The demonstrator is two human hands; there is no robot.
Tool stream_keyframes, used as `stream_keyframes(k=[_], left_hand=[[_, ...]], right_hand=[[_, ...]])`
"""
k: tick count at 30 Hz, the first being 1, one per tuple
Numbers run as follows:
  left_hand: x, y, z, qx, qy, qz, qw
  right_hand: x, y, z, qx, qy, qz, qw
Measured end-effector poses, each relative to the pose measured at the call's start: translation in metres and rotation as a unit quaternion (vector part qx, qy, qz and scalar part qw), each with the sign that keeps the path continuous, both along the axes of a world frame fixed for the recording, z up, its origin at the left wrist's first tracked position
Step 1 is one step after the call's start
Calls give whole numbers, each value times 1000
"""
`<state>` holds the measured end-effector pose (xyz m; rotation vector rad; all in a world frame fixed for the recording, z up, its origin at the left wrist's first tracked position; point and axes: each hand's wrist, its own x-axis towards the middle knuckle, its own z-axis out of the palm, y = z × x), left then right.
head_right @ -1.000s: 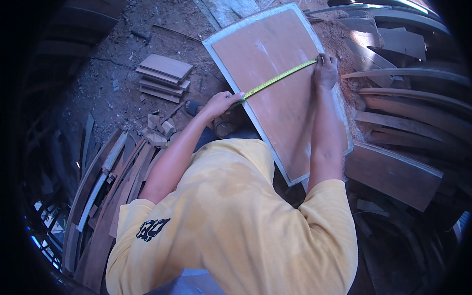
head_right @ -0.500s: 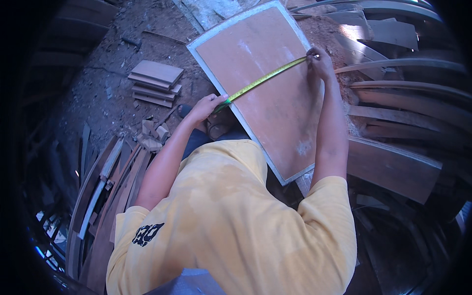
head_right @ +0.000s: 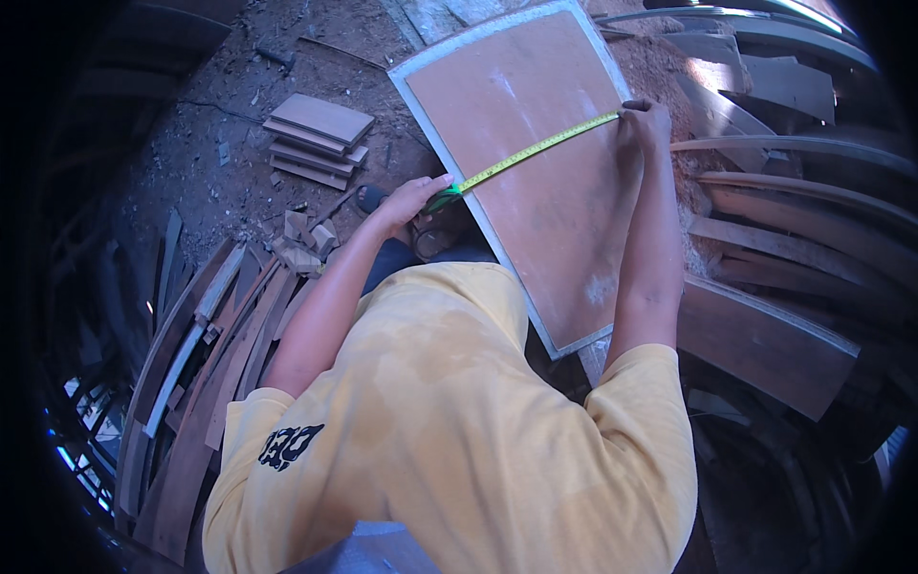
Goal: The person cuts a piece of wood using a circular saw, measures it with a tape measure, and then shapes the edge of the wood board using an electric planer.
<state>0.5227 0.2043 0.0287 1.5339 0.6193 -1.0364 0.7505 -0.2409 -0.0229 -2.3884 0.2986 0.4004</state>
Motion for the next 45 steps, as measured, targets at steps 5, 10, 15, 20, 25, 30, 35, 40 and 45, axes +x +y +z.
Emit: stream_keyframes(k=[5,10,15,20,25,30,35,40,45], left_hand=[[-1,3,-4,-1,-9,-11,1000],[-3,1,-5,5,-33,-19,999],[-3,1,13,-19,-18,-14,1000],[6,4,2,-25,-32,-64,997],[11,-6,12,-73,-76,-62,992],[7,2,22,-88,-92,-88,988],[-1,52,-7,-121,-76,-156,977],[-31,160,-44,30,-131,-101,986],[-80,327,-148,227,-54,-77,969]], right_hand=[[-1,11,6,-19,2,3,1000],[0,13,4,-38,7,-22,999],[-13,28,7,-22,1,-61,998],[-21,39,15,-1,-55,-77,996],[-87,73,41,-61,-249,-37,966],[-197,167,92,98,-194,-112,970],[-278,216,89,68,-154,-28,985],[-318,221,95,-42,-162,-46,985],[-343,227,75,-124,-148,-172,966]])
